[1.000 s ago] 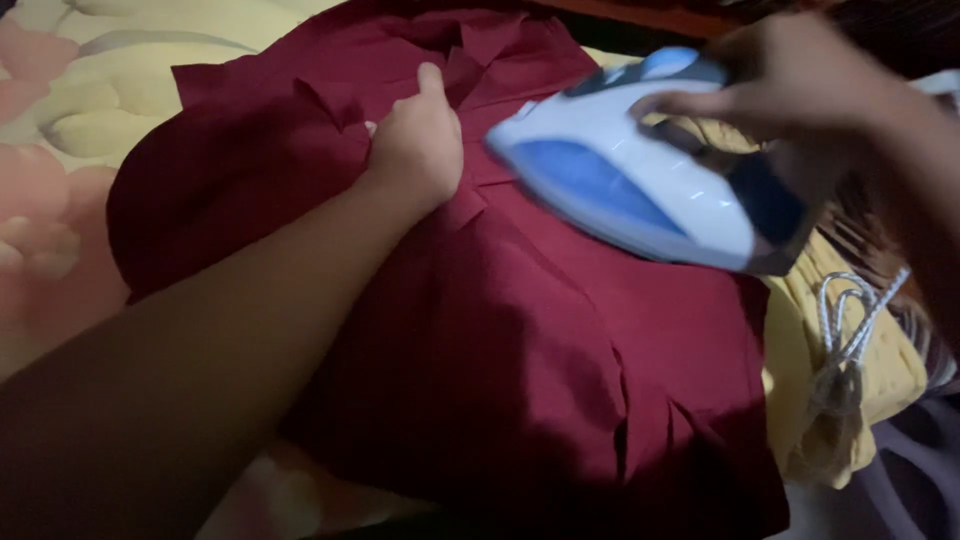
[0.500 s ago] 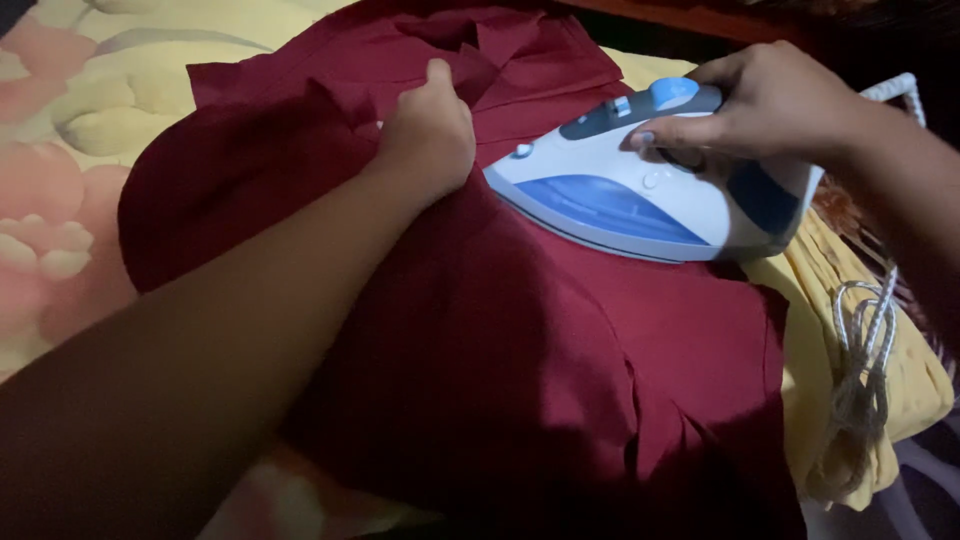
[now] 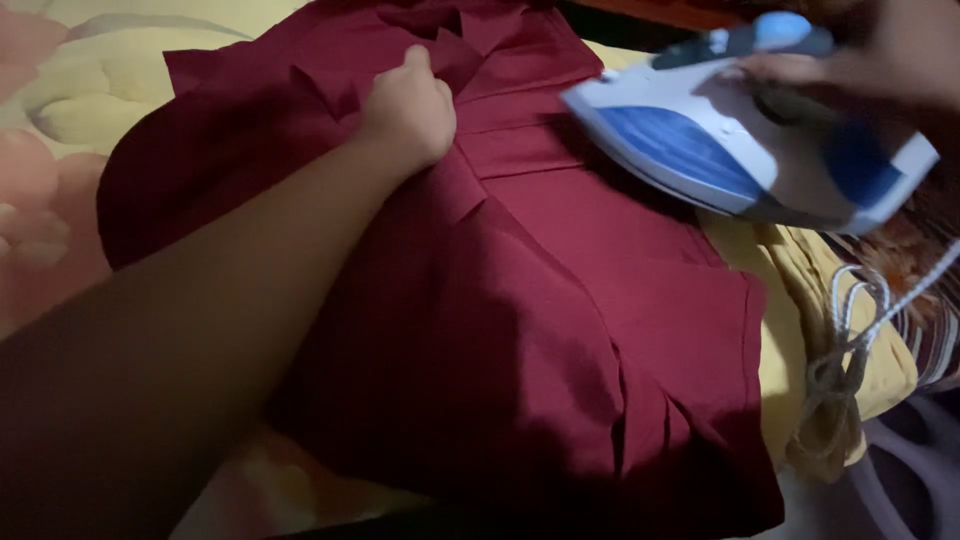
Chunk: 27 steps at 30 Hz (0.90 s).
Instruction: Ironing a red pleated skirt on a flat surface.
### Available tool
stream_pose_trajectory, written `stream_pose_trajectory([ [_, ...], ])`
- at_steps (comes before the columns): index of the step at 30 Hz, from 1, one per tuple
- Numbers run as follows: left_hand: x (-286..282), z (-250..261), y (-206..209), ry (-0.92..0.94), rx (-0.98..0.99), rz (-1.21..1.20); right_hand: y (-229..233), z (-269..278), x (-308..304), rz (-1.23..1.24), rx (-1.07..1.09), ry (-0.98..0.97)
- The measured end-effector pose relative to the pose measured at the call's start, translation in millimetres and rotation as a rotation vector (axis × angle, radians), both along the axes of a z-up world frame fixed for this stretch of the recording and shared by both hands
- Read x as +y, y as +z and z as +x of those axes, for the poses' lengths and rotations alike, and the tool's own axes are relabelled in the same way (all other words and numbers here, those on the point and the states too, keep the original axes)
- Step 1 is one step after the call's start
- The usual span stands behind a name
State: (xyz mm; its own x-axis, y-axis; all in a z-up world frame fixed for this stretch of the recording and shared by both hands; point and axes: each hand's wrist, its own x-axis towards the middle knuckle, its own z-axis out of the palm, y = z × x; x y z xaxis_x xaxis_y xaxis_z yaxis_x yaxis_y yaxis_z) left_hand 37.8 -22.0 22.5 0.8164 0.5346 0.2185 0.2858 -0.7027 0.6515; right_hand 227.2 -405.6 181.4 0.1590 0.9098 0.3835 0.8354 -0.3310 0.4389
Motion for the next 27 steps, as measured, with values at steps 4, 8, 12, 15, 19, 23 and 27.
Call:
stream_pose_trajectory([
  [4,22,19,-6,-0.024,-0.058,0.050,-15,-42,68,-0.003,0.179,-0.300],
  [8,15,-8,29,-0.035,0.212,-0.250,-34,-78,120,-0.023,0.362,-0.489],
  [12,35,31,-5,-0.259,0.283,0.703,-44,-29,99,0.012,0.275,-0.505],
  [15,18,-8,25,0.044,0.147,-0.216,-38,9,88,-0.104,0.209,-0.563],
  [19,13,-6,18,-0.038,0.153,-0.166,-47,17,91,-0.079,0.351,-0.477],
  [23,6,0,23,-0.034,0.209,-0.089,-41,0,104,-0.071,0.323,-0.453],
  [27,-1,-8,29,-0.025,0.245,-0.044,-49,23,80,0.013,0.292,-0.587],
])
